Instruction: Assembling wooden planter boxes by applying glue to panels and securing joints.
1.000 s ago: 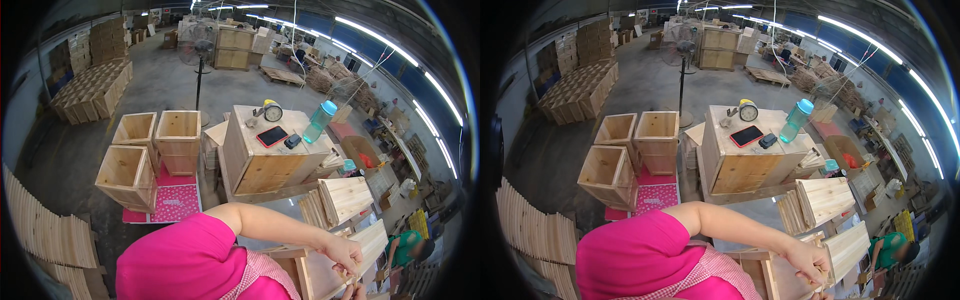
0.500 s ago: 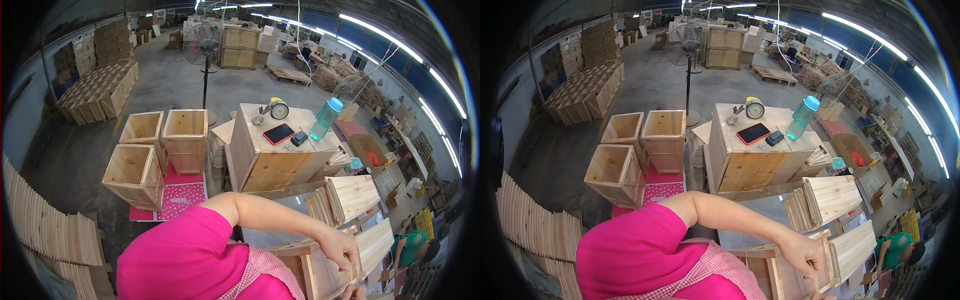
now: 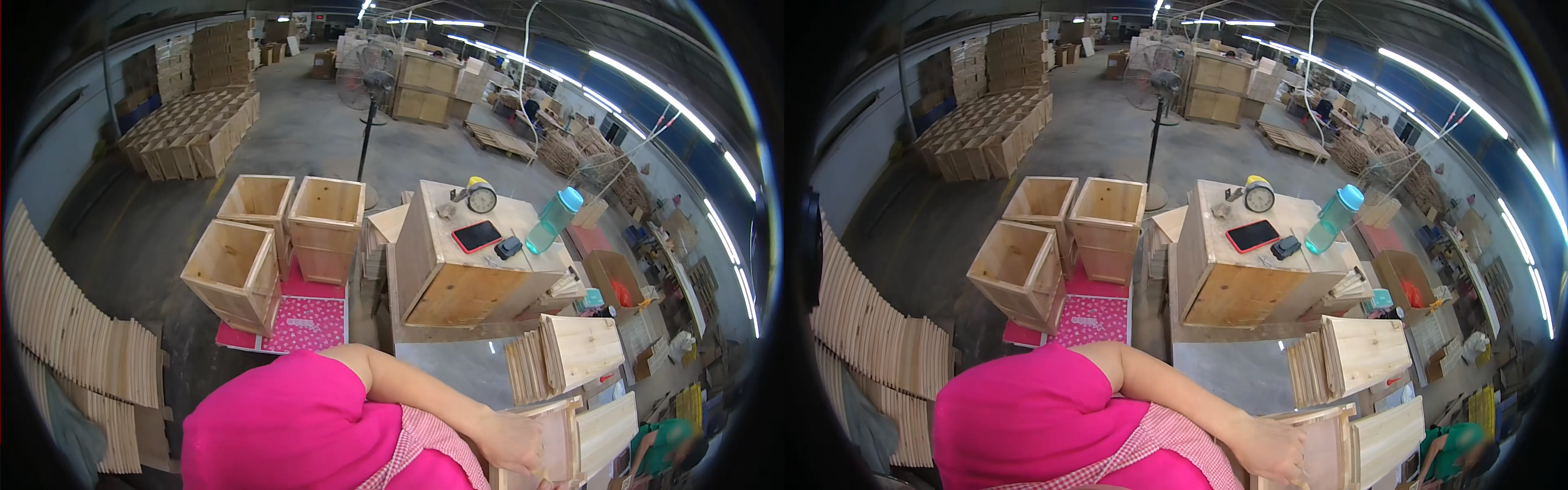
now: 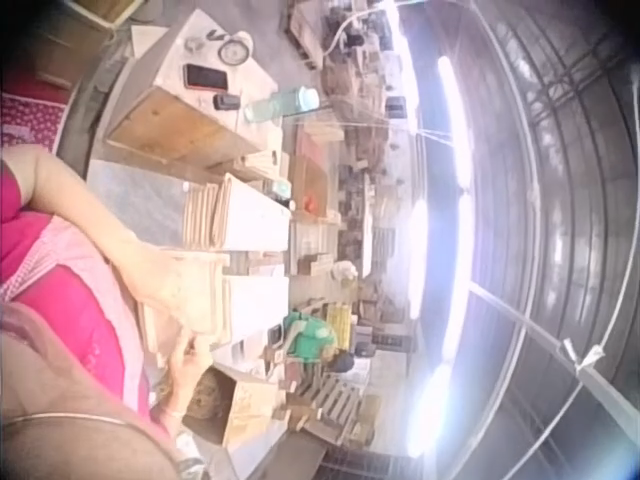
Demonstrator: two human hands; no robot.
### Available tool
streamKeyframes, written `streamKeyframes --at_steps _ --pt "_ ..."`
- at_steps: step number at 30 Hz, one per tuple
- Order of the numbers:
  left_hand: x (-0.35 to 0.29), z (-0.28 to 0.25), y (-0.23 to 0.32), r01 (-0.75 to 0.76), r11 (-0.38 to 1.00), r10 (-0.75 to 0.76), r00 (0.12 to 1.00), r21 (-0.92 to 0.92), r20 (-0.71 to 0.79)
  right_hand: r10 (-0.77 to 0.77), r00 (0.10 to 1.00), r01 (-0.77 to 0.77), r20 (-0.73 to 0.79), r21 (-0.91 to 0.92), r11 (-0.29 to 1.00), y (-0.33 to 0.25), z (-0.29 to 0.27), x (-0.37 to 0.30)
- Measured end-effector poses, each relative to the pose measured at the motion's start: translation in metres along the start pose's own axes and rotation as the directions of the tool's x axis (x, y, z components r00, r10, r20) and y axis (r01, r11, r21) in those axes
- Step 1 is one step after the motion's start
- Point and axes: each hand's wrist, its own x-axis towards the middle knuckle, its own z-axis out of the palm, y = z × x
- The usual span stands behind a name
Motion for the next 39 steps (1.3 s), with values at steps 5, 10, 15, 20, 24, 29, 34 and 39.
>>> streamKeyframes --at_steps 5,10,15,20,24,29,34,39 --pt "0.004 -0.004 -0.002 0.155 0.977 -0.163 0.985 -0.147 -0.047 0.198 0.971 -0.216 0.134 0.140 0.966 0.004 0.013 0.000" --pt "0.005 -0.007 0.000 0.204 0.962 -0.223 0.971 -0.185 -0.089 0.102 0.990 -0.077 -0.102 0.223 0.972 0.035 0.037 -0.011" --pt "0.006 -0.001 -0.001 0.209 0.954 -0.233 0.968 -0.216 -0.093 0.246 0.966 -0.258 0.082 0.199 0.945 0.023 0.021 0.002" --pt "0.005 -0.009 0.003 0.235 0.930 -0.254 0.967 -0.283 -0.031 -0.082 0.983 0.037 -0.162 -0.260 0.965 0.004 0.026 0.008" --pt "0.005 -0.017 0.001 0.286 0.920 -0.293 0.956 -0.268 0.015 -0.034 0.986 0.044 -0.162 0.063 0.997 0.013 0.036 0.010" --pt "0.007 -0.016 -0.004 0.308 0.881 -0.333 0.943 -0.358 -0.009 0.111 0.983 -0.075 -0.147 0.232 0.970 0.017 0.032 0.006" --pt "0.009 -0.018 0.000 0.326 0.839 -0.383 0.923 -0.436 -0.047 0.113 0.981 -0.078 -0.156 0.219 0.973 0.019 0.032 0.004" --pt "0.010 -0.021 0.007 0.317 0.854 -0.381 0.921 -0.412 -0.082 0.124 0.963 -0.059 -0.238 0.264 0.963 0.018 0.037 0.004"
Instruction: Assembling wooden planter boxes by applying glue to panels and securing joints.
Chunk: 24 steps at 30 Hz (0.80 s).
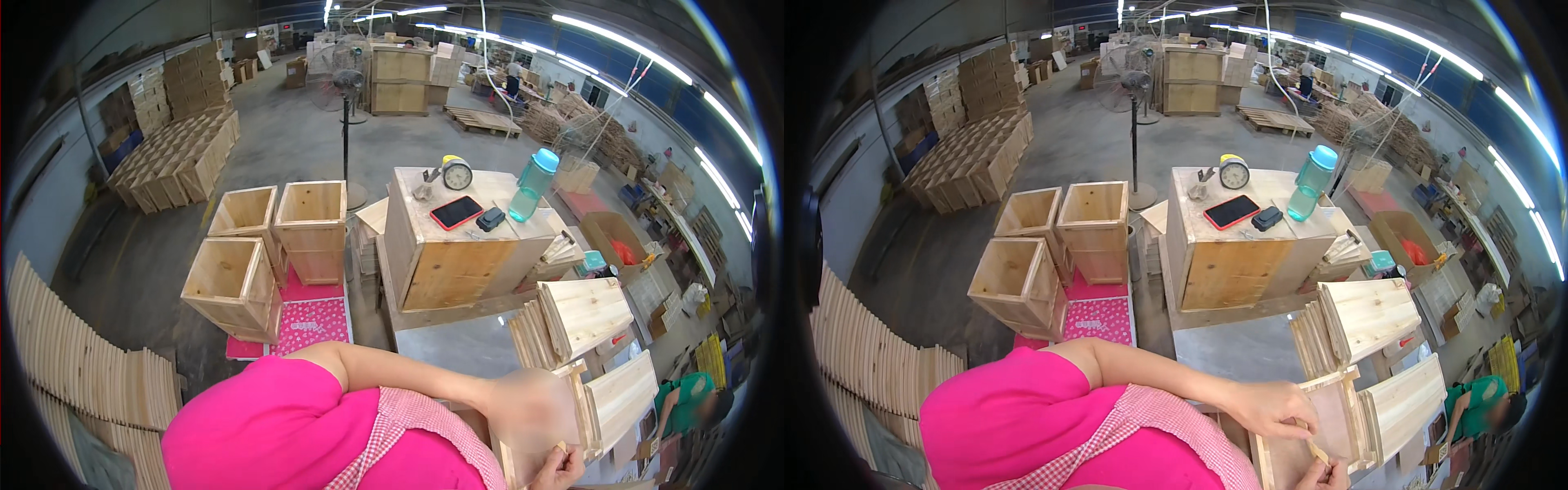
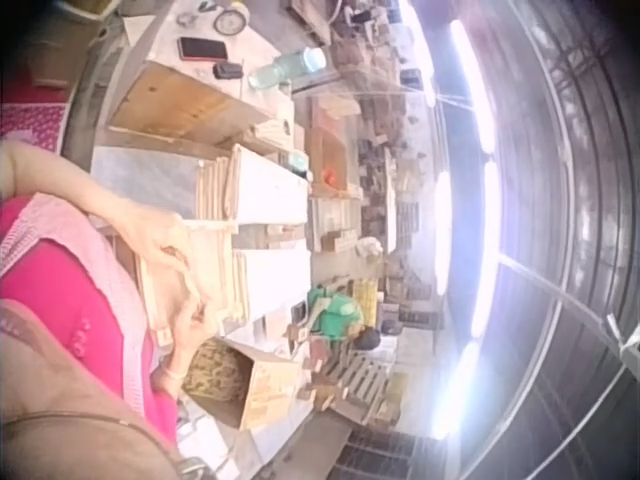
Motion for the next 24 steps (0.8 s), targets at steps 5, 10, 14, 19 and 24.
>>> streamKeyframes --at_steps 5,10,14,19,24 --pt "-0.002 0.003 -0.006 0.002 0.985 -0.014 0.998 0.172 0.066 0.065 0.998 -0.065 0.001 0.017 0.998 0.001 -0.001 -0.001" --pt "0.000 0.000 -0.001 0.032 0.981 -0.053 0.993 0.189 0.103 0.107 0.994 -0.106 -0.031 0.024 0.994 -0.003 -0.002 -0.003" --pt "0.000 0.001 -0.003 0.028 0.983 -0.055 0.988 0.183 0.143 0.053 0.995 -0.049 -0.081 0.055 0.997 0.005 -0.002 -0.005" --pt "0.000 0.005 -0.010 0.026 0.983 -0.052 0.989 0.182 0.139 0.192 0.977 -0.183 -0.096 0.097 0.978 0.014 -0.002 -0.009" --pt "-0.001 0.010 -0.013 0.043 0.972 -0.071 0.991 0.233 0.112 0.174 0.981 -0.164 -0.091 0.101 0.981 0.022 -0.003 -0.012"
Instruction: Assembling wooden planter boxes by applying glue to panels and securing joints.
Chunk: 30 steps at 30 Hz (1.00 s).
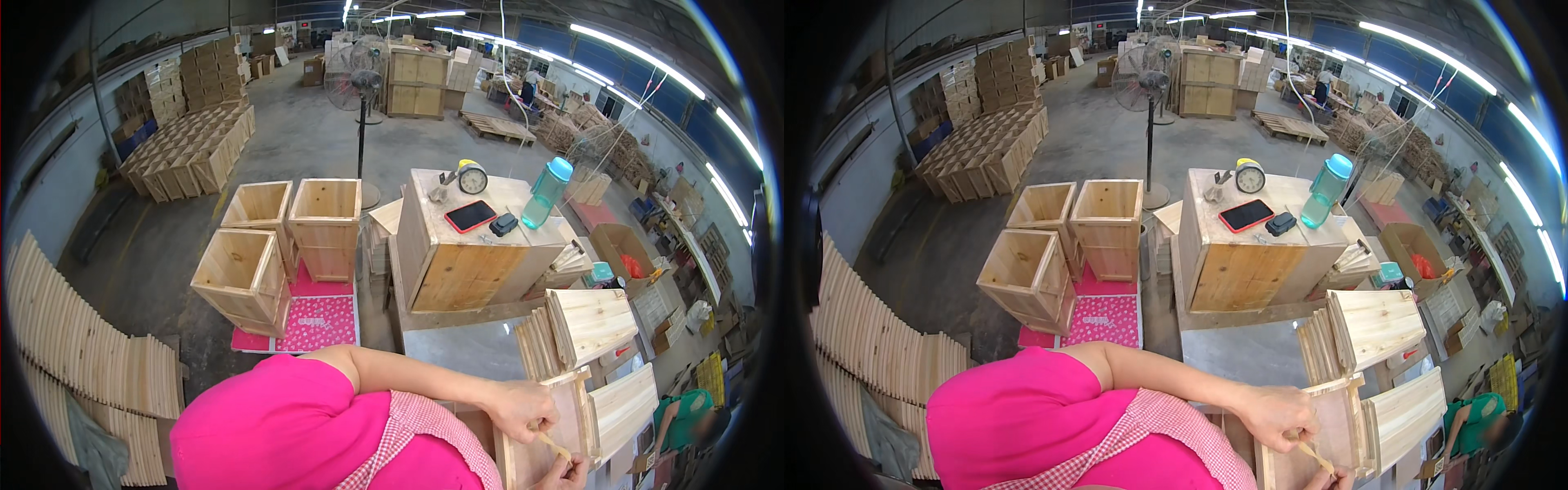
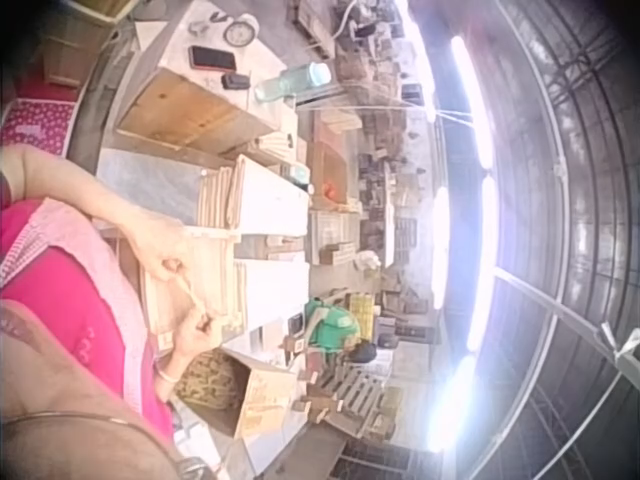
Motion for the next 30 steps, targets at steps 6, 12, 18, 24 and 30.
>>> streamKeyframes --at_steps 6,12,18,24,30 --pt "-0.001 -0.003 0.008 0.007 1.000 -0.006 0.998 0.004 -0.070 -0.022 0.999 0.023 -0.023 0.041 0.999 0.006 0.001 0.000" --pt "-0.003 0.000 0.004 0.003 1.000 -0.005 0.996 -0.020 -0.094 -0.032 0.996 0.031 -0.085 -0.011 0.999 0.002 0.004 0.000" --pt "-0.003 -0.006 0.009 -0.017 0.999 0.014 0.997 -0.034 -0.070 -0.059 0.993 0.058 -0.099 -0.012 0.998 -0.005 0.006 0.002" --pt "-0.001 -0.007 0.007 -0.055 0.989 0.034 0.989 -0.139 -0.147 -0.082 0.992 0.086 -0.100 0.039 0.996 -0.016 0.009 0.003" --pt "0.000 0.001 0.001 -0.022 0.994 0.012 0.995 -0.110 -0.096 -0.081 0.995 0.080 -0.051 -0.026 0.996 -0.038 0.006 0.004"
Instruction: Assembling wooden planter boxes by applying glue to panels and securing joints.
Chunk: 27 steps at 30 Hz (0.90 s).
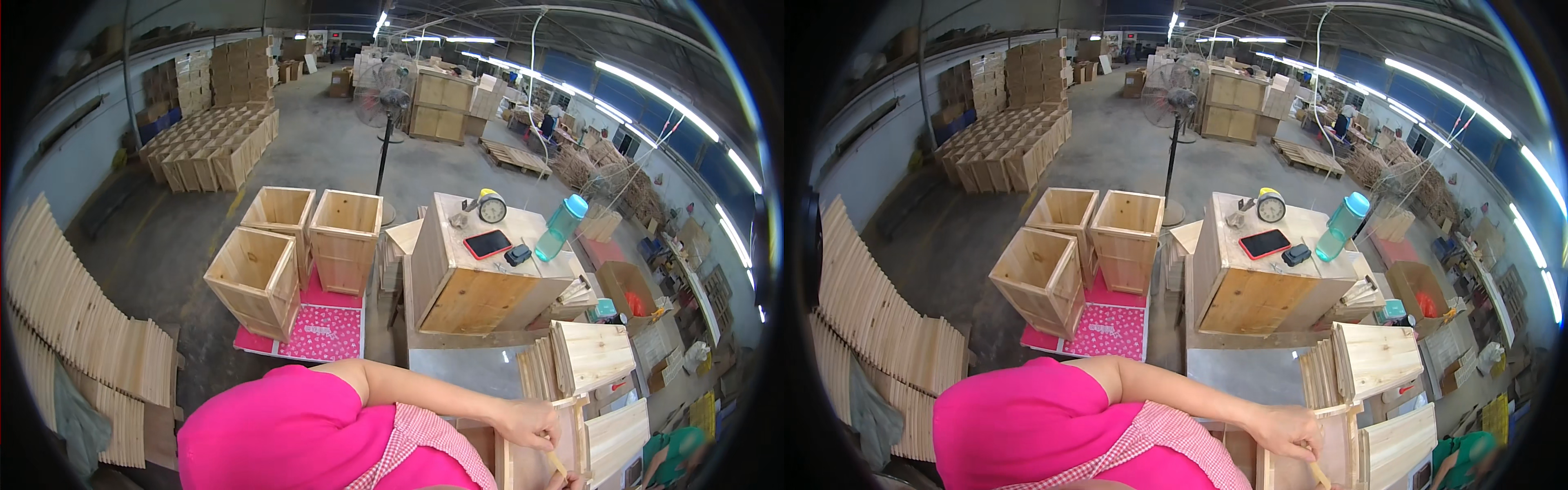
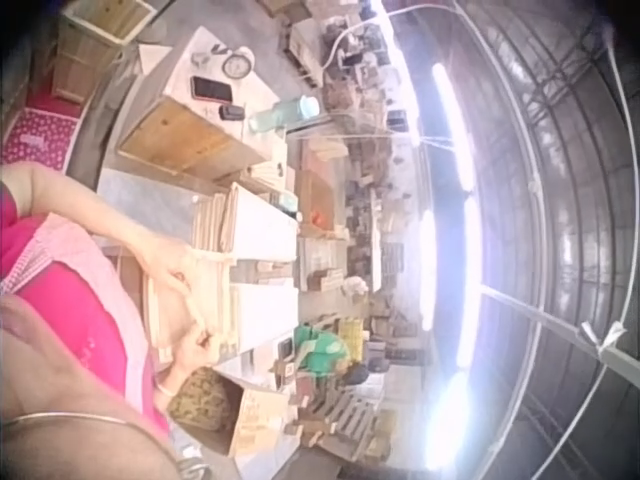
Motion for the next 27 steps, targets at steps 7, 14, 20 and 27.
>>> streamKeyframes --at_steps 7,14,20,27 --pt "0.000 -0.003 -0.001 -0.001 1.000 0.001 1.000 -0.006 0.000 0.067 0.997 -0.064 0.049 -0.066 0.996 0.017 -0.003 -0.002" --pt "0.002 -0.002 -0.001 -0.006 1.000 0.007 1.000 0.007 -0.021 0.074 0.997 -0.074 -0.006 0.034 0.997 0.023 -0.001 -0.003" --pt "0.002 0.001 -0.004 -0.088 0.994 0.097 0.983 0.067 -0.158 0.004 1.000 -0.003 0.024 -0.035 0.999 0.016 0.001 -0.001" --pt "-0.003 -0.001 0.003 -0.008 0.997 0.016 0.995 0.076 -0.103 0.009 1.000 -0.009 0.007 -0.044 0.999 0.014 0.001 -0.001"
